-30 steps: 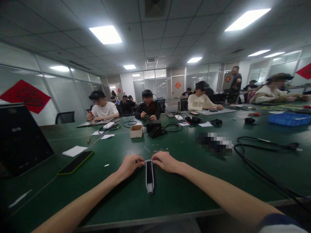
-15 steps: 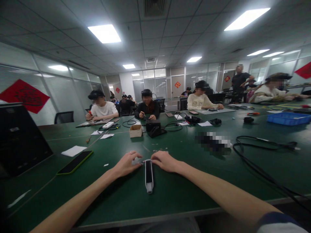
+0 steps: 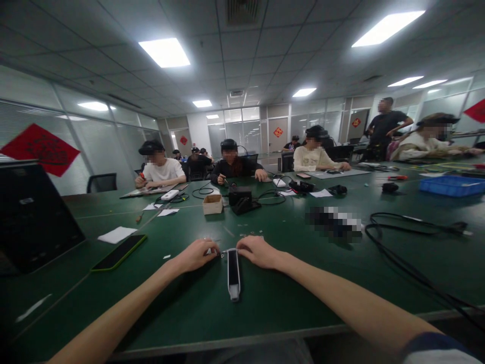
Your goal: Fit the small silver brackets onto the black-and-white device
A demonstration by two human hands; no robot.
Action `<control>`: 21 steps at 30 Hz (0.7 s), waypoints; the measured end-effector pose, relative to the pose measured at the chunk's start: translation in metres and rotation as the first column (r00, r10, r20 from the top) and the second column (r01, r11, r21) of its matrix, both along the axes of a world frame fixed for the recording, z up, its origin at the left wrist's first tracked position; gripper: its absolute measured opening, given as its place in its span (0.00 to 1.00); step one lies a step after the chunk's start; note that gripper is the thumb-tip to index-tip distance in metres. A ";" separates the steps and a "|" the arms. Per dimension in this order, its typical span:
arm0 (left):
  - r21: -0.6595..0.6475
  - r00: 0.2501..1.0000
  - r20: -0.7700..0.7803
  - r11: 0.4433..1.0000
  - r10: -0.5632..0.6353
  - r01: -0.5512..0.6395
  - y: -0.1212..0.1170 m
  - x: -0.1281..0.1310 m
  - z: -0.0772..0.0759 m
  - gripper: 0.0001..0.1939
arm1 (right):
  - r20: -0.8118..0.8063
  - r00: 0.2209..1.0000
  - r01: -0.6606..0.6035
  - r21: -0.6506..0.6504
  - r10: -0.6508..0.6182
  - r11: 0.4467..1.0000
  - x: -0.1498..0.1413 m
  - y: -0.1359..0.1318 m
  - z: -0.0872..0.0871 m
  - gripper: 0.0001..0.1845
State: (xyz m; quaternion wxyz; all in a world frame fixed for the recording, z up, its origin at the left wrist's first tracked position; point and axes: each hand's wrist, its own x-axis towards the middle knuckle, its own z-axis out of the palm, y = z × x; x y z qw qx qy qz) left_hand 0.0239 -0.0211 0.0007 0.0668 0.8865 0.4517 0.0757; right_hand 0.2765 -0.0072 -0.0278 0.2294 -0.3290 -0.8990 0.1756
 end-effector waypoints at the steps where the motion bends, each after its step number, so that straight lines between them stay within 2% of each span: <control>1: -0.002 1.000 0.001 1.000 -0.002 0.002 0.001 0.000 0.000 0.10 | -0.001 1.000 -0.003 -0.003 0.003 1.000 0.000 0.000 0.000 0.13; 10: 0.041 0.997 0.052 0.997 0.061 -0.063 0.001 0.002 -0.004 0.05 | 0.004 1.000 0.005 -0.025 -0.005 1.000 0.001 -0.003 0.003 0.13; 16: -0.064 0.954 0.268 0.991 0.133 -0.120 -0.007 0.012 -0.005 0.07 | 0.003 1.000 0.005 -0.012 -0.005 1.000 0.001 -0.001 0.000 0.13; 21: -0.116 0.937 0.313 0.986 0.153 -0.122 -0.008 0.014 -0.006 0.08 | 0.003 1.000 0.002 -0.007 -0.001 1.000 0.000 -0.001 0.001 0.13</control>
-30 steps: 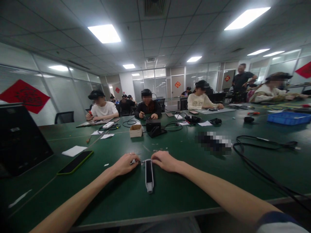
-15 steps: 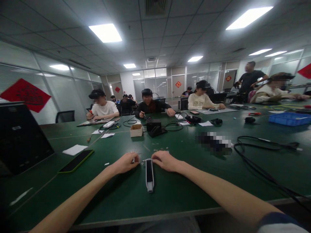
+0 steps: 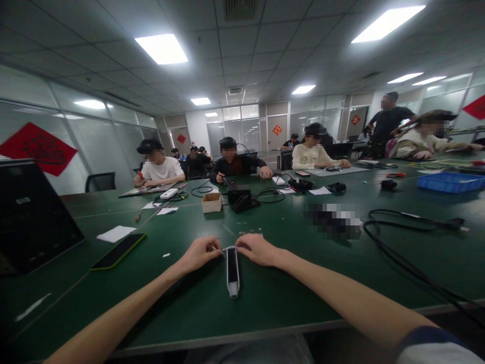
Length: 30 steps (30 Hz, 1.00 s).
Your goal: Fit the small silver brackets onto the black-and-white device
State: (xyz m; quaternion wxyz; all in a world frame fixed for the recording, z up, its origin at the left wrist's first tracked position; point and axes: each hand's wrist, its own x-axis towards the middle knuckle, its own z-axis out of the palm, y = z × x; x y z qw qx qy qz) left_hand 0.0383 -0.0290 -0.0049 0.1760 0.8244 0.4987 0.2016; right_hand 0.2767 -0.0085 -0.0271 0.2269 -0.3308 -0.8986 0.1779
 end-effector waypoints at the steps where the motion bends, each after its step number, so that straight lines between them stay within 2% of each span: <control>1: -0.002 1.000 -0.001 1.000 0.001 -0.001 0.001 0.000 -0.001 0.09 | -0.001 1.000 0.000 0.003 0.000 1.000 0.000 0.000 0.000 0.13; 11: -0.011 0.999 0.047 1.000 -0.004 0.005 0.005 -0.003 -0.007 0.09 | -0.017 1.000 -0.006 0.031 0.006 1.000 0.000 0.005 -0.006 0.13; 18: -0.002 0.994 0.111 1.000 -0.014 0.014 0.007 -0.004 -0.010 0.08 | -0.011 1.000 -0.008 0.022 0.008 1.000 0.000 0.003 -0.004 0.13; 30: -0.044 0.993 0.090 0.995 -0.081 0.086 0.006 -0.004 -0.002 0.06 | -0.014 1.000 -0.009 0.008 0.009 1.000 0.000 0.001 -0.001 0.13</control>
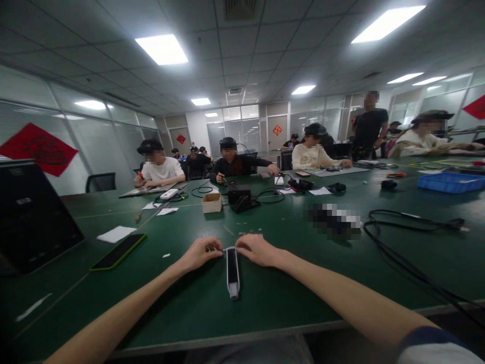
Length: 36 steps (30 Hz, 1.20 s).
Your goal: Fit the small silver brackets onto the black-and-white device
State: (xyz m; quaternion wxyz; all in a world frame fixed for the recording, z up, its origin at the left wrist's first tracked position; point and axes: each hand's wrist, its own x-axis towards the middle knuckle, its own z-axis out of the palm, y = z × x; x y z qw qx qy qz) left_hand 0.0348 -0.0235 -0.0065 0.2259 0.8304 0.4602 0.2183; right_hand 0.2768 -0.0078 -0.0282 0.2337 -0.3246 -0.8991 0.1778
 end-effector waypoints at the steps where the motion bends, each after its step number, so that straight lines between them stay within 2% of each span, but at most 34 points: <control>1: -0.004 1.000 0.000 1.000 -0.009 0.009 0.000 0.000 0.000 0.06 | -0.001 1.000 0.000 -0.002 0.000 1.000 0.000 -0.001 0.001 0.13; 9: -0.008 0.998 0.028 0.998 -0.063 0.063 0.007 -0.006 -0.006 0.08 | 0.003 1.000 0.007 0.028 -0.008 1.000 -0.002 -0.001 0.000 0.13; 15: -0.028 0.997 0.054 0.998 -0.058 0.060 0.011 -0.008 -0.010 0.10 | -0.001 1.000 0.002 0.023 -0.002 1.000 -0.001 0.000 0.000 0.14; 26: 0.024 0.999 0.022 0.999 0.047 -0.047 0.001 0.004 -0.008 0.09 | 0.026 0.999 0.025 -0.002 -0.025 1.000 -0.004 -0.008 0.009 0.13; 30: 0.078 0.999 0.013 0.996 0.038 -0.039 -0.001 0.006 -0.009 0.09 | 0.032 0.999 0.035 -0.002 -0.035 0.999 -0.005 -0.012 0.014 0.12; 36: 0.109 0.998 -0.042 0.993 0.044 -0.039 -0.003 0.011 -0.010 0.08 | 0.020 0.999 0.029 0.011 -0.030 1.000 -0.004 -0.005 0.006 0.13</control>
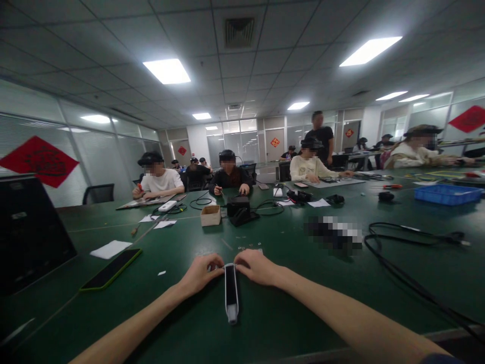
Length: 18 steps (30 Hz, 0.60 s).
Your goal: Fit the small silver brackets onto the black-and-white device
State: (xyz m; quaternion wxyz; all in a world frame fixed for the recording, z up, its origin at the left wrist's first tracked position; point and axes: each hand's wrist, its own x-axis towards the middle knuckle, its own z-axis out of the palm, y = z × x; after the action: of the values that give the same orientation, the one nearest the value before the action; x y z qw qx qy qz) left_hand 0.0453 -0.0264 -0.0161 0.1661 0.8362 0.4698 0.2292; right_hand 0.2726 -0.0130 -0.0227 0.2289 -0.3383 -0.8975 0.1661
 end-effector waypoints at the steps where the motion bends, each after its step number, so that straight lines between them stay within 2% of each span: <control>1: 0.001 1.000 -0.002 1.000 -0.002 0.002 0.000 0.000 0.000 0.08 | -0.001 1.000 -0.001 0.006 0.001 1.000 0.000 0.001 -0.001 0.13; 6: -0.002 0.995 -0.094 1.000 -0.017 0.017 0.000 -0.005 0.006 0.12 | 0.031 0.999 -0.009 0.023 0.009 1.000 0.001 -0.001 0.002 0.13; 9: 0.039 0.981 -0.192 0.999 -0.029 0.038 0.001 -0.017 0.013 0.15 | 0.060 0.998 -0.010 0.060 0.006 0.998 0.002 -0.003 0.007 0.14; 12: 0.056 0.959 -0.281 0.996 -0.044 0.062 0.003 -0.029 0.017 0.15 | 0.076 0.997 -0.008 0.076 0.002 0.997 0.003 -0.002 0.007 0.14; 18: 0.022 0.945 -0.321 0.997 -0.062 0.072 0.006 -0.031 0.020 0.14 | 0.063 0.998 -0.014 0.074 0.009 0.997 0.003 0.000 0.001 0.14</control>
State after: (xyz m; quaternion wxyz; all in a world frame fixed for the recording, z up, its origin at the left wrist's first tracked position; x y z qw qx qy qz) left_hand 0.0146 -0.0208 0.0039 0.0816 0.8804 0.4579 0.0927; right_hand 0.2758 -0.0131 -0.0214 0.2120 -0.3293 -0.9118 0.1232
